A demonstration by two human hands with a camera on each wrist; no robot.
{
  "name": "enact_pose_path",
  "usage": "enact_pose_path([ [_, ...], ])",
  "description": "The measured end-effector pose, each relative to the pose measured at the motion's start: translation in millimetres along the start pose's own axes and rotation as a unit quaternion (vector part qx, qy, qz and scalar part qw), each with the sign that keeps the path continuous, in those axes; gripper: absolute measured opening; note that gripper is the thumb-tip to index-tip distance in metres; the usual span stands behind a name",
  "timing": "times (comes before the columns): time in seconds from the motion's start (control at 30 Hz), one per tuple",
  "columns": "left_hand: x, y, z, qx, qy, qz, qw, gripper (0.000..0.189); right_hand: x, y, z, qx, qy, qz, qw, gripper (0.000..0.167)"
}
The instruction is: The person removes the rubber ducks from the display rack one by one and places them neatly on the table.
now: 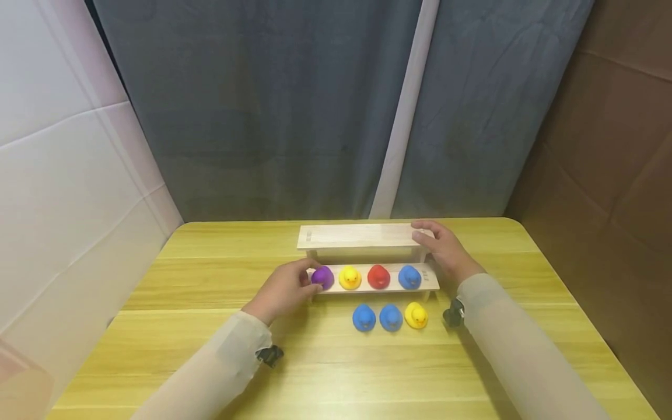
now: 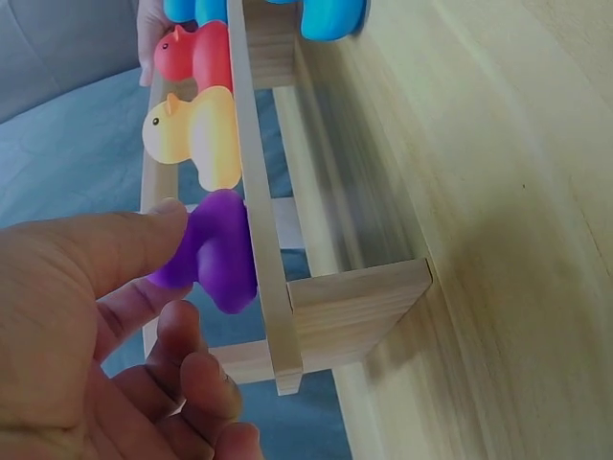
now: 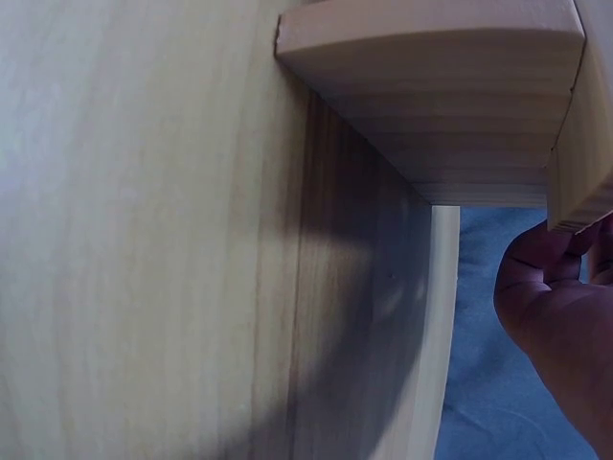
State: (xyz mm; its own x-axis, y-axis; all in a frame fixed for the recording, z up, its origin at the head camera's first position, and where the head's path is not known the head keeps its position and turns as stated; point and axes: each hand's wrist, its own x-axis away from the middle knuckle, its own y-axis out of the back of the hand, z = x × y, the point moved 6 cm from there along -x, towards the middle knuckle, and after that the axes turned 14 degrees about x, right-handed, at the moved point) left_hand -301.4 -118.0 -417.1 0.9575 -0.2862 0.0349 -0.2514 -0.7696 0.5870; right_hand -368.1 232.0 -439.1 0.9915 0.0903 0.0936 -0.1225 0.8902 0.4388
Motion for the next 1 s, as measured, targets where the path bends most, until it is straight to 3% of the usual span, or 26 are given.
enact_pose_path([
  [0.23, 2.3, -1.5, -1.7, 0.000, -0.013, -0.006, 0.9999, 0.033, -0.6, -1.9, -2.2, -0.022, -0.001, 0.003, 0.9998, 0.050],
  [0.53, 11.6, -6.1, -13.7, 0.017, -0.046, -0.004, 0.9988, 0.028, -1.9, -0.4, -3.0, -0.005, 0.007, -0.004, 1.0000, 0.048],
  [0.8, 18.8, -13.6, -18.2, 0.017, -0.031, 0.011, 0.9993, 0.025, -2.6, -1.3, -1.3, -0.009, 0.013, -0.001, 0.9999, 0.050],
  [1.0, 23.4, -19.9, -19.0, 0.015, -0.046, 0.027, 0.9984, 0.024, -1.7, -2.3, 1.8, -0.011, 0.020, -0.002, 0.9997, 0.051],
])
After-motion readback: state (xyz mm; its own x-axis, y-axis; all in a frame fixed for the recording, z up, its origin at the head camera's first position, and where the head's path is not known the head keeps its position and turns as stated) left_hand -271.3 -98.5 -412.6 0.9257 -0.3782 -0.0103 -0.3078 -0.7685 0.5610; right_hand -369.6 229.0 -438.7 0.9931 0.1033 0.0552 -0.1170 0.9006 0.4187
